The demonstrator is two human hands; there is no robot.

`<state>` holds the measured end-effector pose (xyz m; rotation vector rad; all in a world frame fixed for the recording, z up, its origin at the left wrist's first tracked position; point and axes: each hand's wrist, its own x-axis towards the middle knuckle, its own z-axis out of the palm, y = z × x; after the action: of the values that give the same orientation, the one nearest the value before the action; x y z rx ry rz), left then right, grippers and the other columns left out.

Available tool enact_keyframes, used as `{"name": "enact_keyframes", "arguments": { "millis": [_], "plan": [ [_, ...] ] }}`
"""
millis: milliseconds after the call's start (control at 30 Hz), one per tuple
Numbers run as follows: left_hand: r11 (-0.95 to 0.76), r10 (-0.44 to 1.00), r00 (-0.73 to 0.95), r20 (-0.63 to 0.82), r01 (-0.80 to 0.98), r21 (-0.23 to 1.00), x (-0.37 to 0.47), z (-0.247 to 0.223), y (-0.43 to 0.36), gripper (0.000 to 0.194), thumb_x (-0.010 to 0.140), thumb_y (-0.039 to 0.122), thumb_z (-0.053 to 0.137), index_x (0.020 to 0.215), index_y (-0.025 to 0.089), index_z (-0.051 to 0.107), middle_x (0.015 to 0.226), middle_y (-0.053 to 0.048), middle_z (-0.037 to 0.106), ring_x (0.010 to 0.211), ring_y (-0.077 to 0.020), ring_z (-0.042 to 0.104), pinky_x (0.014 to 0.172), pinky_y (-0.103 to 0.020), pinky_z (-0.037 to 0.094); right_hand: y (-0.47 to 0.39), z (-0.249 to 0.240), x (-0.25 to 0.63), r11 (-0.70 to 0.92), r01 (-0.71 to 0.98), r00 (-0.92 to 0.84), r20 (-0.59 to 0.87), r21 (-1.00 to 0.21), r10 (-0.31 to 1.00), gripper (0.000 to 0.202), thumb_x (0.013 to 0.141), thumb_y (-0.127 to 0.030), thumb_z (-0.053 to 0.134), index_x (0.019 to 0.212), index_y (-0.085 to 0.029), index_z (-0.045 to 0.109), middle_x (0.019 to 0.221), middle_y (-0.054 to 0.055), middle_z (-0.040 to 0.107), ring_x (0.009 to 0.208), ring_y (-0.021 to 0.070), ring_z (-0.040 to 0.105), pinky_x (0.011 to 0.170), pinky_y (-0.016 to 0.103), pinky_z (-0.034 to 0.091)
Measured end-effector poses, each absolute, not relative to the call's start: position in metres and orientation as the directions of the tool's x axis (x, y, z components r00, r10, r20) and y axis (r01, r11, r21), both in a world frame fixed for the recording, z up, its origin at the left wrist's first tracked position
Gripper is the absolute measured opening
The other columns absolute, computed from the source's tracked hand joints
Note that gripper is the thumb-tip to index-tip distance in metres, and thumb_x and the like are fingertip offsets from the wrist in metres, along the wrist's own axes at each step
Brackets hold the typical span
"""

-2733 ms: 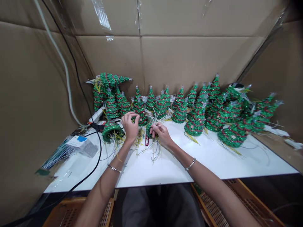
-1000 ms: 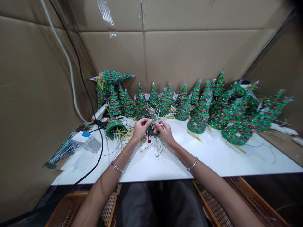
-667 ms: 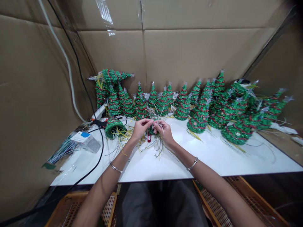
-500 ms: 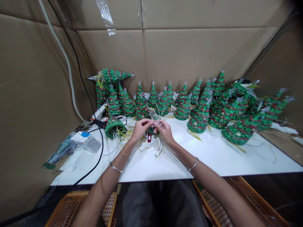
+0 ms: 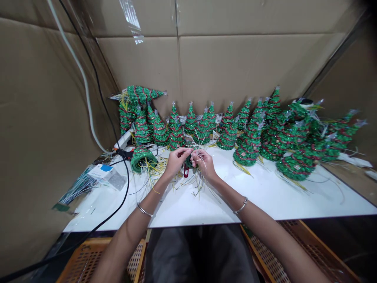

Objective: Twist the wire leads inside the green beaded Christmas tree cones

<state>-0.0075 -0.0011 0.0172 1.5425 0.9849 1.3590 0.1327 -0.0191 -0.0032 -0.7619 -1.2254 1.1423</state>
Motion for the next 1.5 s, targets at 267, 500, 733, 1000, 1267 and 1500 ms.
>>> {"name": "enact_keyframes", "arguments": {
  "millis": [267,500,733,1000,1267,1500],
  "plan": [
    [-0.436,0.899,0.127,0.419,0.164,0.885,-0.0095,0.0158,-0.0016,0.027,0.083,0.041,0.066,0.093,0.018,0.077,0.091,-0.008,0.075,0.083,-0.0191,0.066,0.074,-0.029,0.049,-0.0179,-0.0036,0.1314,0.271,-0.276,-0.041,0.293,-0.922,0.955,0.038,0.079,-0.055,0.069,0.085,-0.02,0.056,0.073,-0.001,0.061,0.051,0.0089,0.05,0.05,0.023,0.042],
    [-0.458,0.885,0.189,0.426,0.183,0.87,-0.0145,0.0158,0.0011,0.027,0.085,0.041,0.065,0.093,0.019,0.078,0.093,-0.008,0.075,0.085,-0.0205,0.066,0.077,-0.03,0.049,-0.0194,-0.0038,0.1316,0.291,-0.265,-0.035,0.31,-0.919,0.95,0.033,0.082,-0.05,0.067,0.086,-0.02,0.056,0.07,-0.002,0.058,0.05,0.0081,0.046,0.048,0.022,0.038],
    [-0.445,0.894,0.173,0.414,0.225,0.867,-0.0138,0.0197,-0.0014,0.028,0.084,0.036,0.066,0.102,0.018,0.076,0.096,-0.008,0.075,0.078,-0.0183,0.065,0.073,-0.03,0.049,-0.0192,-0.0059,0.1304,0.278,-0.263,-0.021,0.293,-0.924,0.956,0.032,0.081,-0.049,0.069,0.087,-0.019,0.058,0.07,-0.003,0.056,0.052,0.0079,0.045,0.048,0.021,0.038],
    [-0.459,0.886,0.174,0.43,0.201,0.865,-0.0112,0.019,-0.0026,0.029,0.09,0.039,0.059,0.097,0.017,0.076,0.098,-0.008,0.074,0.094,-0.0207,0.065,0.089,-0.032,0.047,-0.0206,-0.0049,0.13,0.298,-0.225,-0.011,0.308,-0.928,0.951,0.034,0.081,-0.05,0.069,0.087,-0.018,0.059,0.068,-0.003,0.056,0.05,0.0071,0.045,0.047,0.021,0.036],
    [-0.536,0.844,0.194,0.5,0.308,0.786,-0.0117,0.0221,-0.0041,0.029,0.092,0.038,0.055,0.093,0.019,0.076,0.093,-0.006,0.074,0.09,-0.0195,0.064,0.09,-0.033,0.046,-0.0185,-0.0087,0.1302,0.298,-0.207,-0.035,0.312,-0.932,0.95,0.036,0.08,-0.052,0.069,0.089,-0.018,0.059,0.068,-0.003,0.058,0.05,0.008,0.047,0.047,0.022,0.039],
    [-0.514,0.856,0.074,0.512,0.233,0.825,-0.0098,0.0189,-0.0041,0.026,0.087,0.038,0.06,0.086,0.018,0.076,0.09,-0.006,0.074,0.088,-0.0194,0.064,0.089,-0.032,0.046,-0.0192,-0.0048,0.1292,0.233,-0.302,-0.013,0.249,-0.924,0.969,0.035,0.076,-0.049,0.074,0.087,-0.017,0.065,0.074,0.001,0.066,0.054,0.009,0.054,0.051,0.022,0.045]
  ]
}}
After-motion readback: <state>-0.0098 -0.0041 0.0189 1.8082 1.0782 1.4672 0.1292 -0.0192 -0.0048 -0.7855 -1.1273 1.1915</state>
